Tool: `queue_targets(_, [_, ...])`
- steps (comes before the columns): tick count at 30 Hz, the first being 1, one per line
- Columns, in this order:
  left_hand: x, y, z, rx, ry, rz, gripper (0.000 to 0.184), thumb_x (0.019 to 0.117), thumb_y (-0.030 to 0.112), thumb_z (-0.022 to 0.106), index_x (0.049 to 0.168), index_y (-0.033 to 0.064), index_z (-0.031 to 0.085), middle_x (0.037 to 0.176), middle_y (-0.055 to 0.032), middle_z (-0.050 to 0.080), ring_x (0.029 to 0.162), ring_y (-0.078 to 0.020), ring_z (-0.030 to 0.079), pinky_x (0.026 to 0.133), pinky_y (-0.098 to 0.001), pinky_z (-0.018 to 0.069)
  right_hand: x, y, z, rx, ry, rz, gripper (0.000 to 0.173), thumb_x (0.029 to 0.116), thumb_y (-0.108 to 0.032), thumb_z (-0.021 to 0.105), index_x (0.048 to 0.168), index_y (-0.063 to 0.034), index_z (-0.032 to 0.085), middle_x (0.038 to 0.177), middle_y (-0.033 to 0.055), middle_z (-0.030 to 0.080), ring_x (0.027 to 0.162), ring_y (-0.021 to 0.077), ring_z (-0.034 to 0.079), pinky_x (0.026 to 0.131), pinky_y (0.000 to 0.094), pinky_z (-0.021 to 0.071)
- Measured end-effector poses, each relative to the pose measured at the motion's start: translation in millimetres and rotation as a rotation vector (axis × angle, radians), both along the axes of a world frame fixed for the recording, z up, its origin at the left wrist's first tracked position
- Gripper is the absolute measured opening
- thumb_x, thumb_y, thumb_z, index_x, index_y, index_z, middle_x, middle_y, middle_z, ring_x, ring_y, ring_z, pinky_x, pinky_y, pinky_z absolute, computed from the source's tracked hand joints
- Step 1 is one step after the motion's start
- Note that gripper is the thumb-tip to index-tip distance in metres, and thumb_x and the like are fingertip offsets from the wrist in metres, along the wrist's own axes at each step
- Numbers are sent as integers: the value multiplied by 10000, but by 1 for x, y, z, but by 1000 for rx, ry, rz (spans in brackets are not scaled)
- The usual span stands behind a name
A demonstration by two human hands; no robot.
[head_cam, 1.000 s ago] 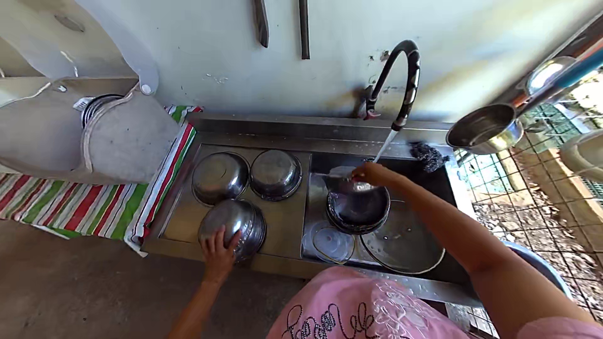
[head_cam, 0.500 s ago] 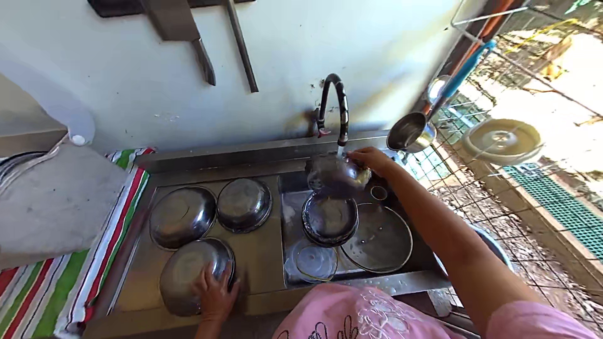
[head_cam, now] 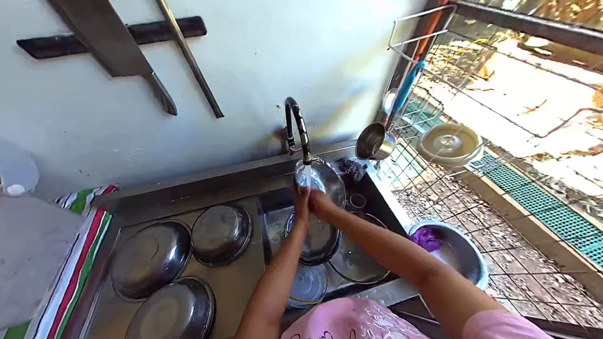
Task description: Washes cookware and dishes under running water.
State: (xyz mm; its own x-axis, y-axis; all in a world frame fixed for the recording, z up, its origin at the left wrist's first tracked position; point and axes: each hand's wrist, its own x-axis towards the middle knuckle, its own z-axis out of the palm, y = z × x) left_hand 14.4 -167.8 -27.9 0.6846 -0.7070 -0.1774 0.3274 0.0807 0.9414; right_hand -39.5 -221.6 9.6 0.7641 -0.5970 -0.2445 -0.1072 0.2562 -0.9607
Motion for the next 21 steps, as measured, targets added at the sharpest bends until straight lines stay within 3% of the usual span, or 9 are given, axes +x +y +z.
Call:
queue_targets(3, [1, 1, -3, 59, 222, 49, 557, 1128, 351, 285, 1635, 160, 156, 1599, -183, 345, 1392, -281, 434, 1094, -489, 411, -4, -25, -41, -558, 121, 453, 508, 1093, -144, 399, 1571, 21, 346, 1627, 187, 371, 1520, 255, 347, 1265, 437, 231])
queue_targets(4, [-2, 3, -1, 96, 290, 51, 539, 1127, 401, 252, 1607, 156, 250, 1547, -165, 424, 1349, -266, 479, 1060, -488, 437, -6, -40, -50, -819, 225, 553, 569, 1092, -243, 412, 1602, -15, 302, 1678, 175, 272, 1573, 308, 220, 1276, 537, 120])
queue_targets(6, [-7, 9, 1, 133, 357, 35, 557, 1121, 449, 220, 1573, 138, 312, 1479, -165, 498, 1289, -264, 537, 1021, -489, 478, -19, -70, -66, -1177, 424, 579, 684, 1069, -473, 425, 1622, -89, 301, 1701, 147, 226, 1584, 367, 142, 1245, 651, 70])
queue_targets(10, [6, 15, 6, 145, 269, 69, 539, 1133, 388, 234, 1615, 147, 243, 1579, -178, 400, 1400, -289, 460, 1111, -510, 422, -44, -71, -75, -1017, 703, 532, 836, 1018, -473, 535, 1593, 62, 246, 1689, 265, 145, 1573, 432, 128, 1258, 617, 106])
queue_targets(12, [14, 13, 2, 135, 207, 64, 530, 1135, 343, 255, 1622, 136, 226, 1609, -173, 355, 1441, -277, 412, 1156, -486, 381, -45, -41, -75, -848, 519, 578, 627, 1034, -317, 573, 1491, 88, 430, 1638, 318, 247, 1532, 475, 231, 1236, 615, 211])
queue_targets(13, [13, 12, 2, 151, 188, 39, 529, 1135, 335, 258, 1622, 131, 221, 1609, -174, 348, 1436, -272, 410, 1154, -474, 374, -41, -31, -77, -800, 364, 602, 538, 1060, -238, 514, 1502, 62, 449, 1648, 299, 245, 1542, 465, 211, 1255, 591, 175])
queue_targets(15, [8, 8, 3, 186, 141, -39, 527, 1133, 331, 274, 1618, 130, 231, 1607, -171, 344, 1425, -265, 405, 1145, -477, 363, -26, -33, -74, -932, 237, 602, 554, 1072, -226, 453, 1568, 7, 372, 1673, 245, 231, 1565, 412, 188, 1265, 573, 128])
queue_targets(18, [12, -5, 10, 170, 14, -112, 519, 1131, 281, 289, 1617, 113, 223, 1615, -177, 330, 1436, -257, 403, 1153, -463, 376, -19, -84, -84, -1237, 434, 459, 698, 1060, -421, 472, 1607, -23, 299, 1701, 183, 194, 1587, 346, 152, 1269, 593, 105])
queue_targets(21, [23, -22, 22, 188, -176, -127, 529, 1093, 185, 388, 1587, 29, 279, 1595, -227, 349, 1447, -295, 383, 1175, -477, 339, -34, -103, -104, -1144, 664, 410, 716, 1050, -315, 485, 1608, 43, 214, 1706, 230, 97, 1592, 372, 83, 1275, 571, 54])
